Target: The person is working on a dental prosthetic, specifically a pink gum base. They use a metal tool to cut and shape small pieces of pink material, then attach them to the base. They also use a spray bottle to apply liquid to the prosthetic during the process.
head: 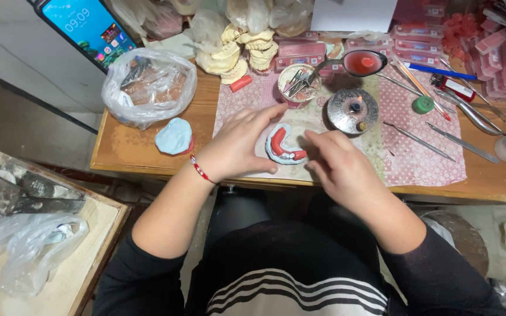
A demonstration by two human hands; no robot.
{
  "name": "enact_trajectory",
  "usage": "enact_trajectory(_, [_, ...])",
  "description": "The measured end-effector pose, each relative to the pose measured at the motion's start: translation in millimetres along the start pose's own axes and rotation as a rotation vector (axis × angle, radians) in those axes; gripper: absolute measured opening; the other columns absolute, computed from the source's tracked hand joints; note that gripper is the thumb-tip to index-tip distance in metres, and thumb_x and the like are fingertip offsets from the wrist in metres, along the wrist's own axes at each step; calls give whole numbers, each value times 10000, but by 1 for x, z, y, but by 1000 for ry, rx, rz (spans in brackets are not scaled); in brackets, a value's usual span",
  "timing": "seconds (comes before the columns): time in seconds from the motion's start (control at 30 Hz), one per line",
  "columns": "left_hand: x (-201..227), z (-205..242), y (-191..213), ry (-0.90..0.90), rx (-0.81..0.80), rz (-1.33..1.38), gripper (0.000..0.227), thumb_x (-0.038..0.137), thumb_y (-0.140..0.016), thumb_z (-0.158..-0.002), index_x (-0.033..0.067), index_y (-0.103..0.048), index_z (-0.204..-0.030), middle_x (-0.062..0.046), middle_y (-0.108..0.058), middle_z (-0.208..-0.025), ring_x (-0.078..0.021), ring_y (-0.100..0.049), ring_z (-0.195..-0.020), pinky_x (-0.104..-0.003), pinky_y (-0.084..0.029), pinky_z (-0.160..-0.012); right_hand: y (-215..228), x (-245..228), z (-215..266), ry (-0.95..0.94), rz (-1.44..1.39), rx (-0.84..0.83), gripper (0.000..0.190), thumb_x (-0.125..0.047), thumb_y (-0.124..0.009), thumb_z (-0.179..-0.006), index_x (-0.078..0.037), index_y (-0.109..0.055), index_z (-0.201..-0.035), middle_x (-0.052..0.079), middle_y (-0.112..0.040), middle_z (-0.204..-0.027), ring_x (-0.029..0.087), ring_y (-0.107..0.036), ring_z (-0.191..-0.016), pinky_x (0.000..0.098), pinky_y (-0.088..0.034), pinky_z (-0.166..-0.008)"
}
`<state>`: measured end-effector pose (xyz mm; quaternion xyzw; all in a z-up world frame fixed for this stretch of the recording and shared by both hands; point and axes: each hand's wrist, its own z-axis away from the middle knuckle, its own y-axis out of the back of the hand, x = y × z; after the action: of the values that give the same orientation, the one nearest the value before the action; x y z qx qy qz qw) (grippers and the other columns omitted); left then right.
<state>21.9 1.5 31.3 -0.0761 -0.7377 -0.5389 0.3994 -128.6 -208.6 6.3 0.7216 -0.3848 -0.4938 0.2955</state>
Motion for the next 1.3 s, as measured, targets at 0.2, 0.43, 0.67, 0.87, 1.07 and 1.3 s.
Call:
enact_trajectory(0.2, [-15, -21, 1, -101, -151, -123, 935, 349, -959, -567, 107, -600, -1395, -176, -654, -1296, -438, -579, -1199, -580, -414, -1041, 36, 32, 43, -93, -12, 432, 282, -83, -816, -884, -119, -796, -1163, 22, -725, -937, 245, -735, -889, 349, -580, -782])
enact_trajectory(0.43, [-10, -17, -4, -31, -93, -34, 845, 384, -946, -597, 162, -593, -1332, -49, -619, -1279, -234, -572, -1191, -347, -436, -993, 119, 142, 117, -349, 196, 1131, 459, 108, -899, -852, -40, -505, -1036, 134, -519, -1047, 247, -539, -909, 345, -436, -777])
enact_trajectory(0.67, [-2, -5, -28, -22, 194, 764, 852, 93, -873, -731, 62, -450, -1470, -39, -631, -1267, -102, -630, -1038, -242, -507, -959, 119, 242, 155, -627, 116, 910, 391, -178, -913, -942, -59, -672, -1225, 68, -701, -1087, 137, -610, -909, 300, -522, -797])
enact_trajectory(0.87, [1, -14, -49, -197, 404, 1332, 791, 61, -870, -755, 55, -446, -1422, -184, -619, -1390, -252, -619, -1272, -367, -496, -1086, 72, 91, 83, -515, -274, 893, 535, -30, -858, -838, -85, -533, -1258, 94, -642, -1123, 170, -605, -951, 312, -502, -874])
enact_trajectory(1.07, [-15, -16, -58, -83, 505, 1353, 837, 12, -893, -685, 40, -478, -1411, -203, -685, -1304, -201, -681, -1167, -283, -559, -952, 16, 10, 19, -209, -384, 598, 800, -285, -1041, -512, -26, -711, -1193, 100, -736, -939, 210, -710, -843, 369, -562, -866])
enact_trajectory(1.3, [-9, -10, -55, -75, 499, 1349, 871, -28, -895, -673, 11, -469, -1432, -235, -684, -1290, -217, -684, -1156, -297, -574, -942, 2, -16, -7, -179, -313, 562, 674, -364, -1038, -551, -77, -761, -1095, 47, -697, -790, 193, -646, -725, 339, -543, -759])
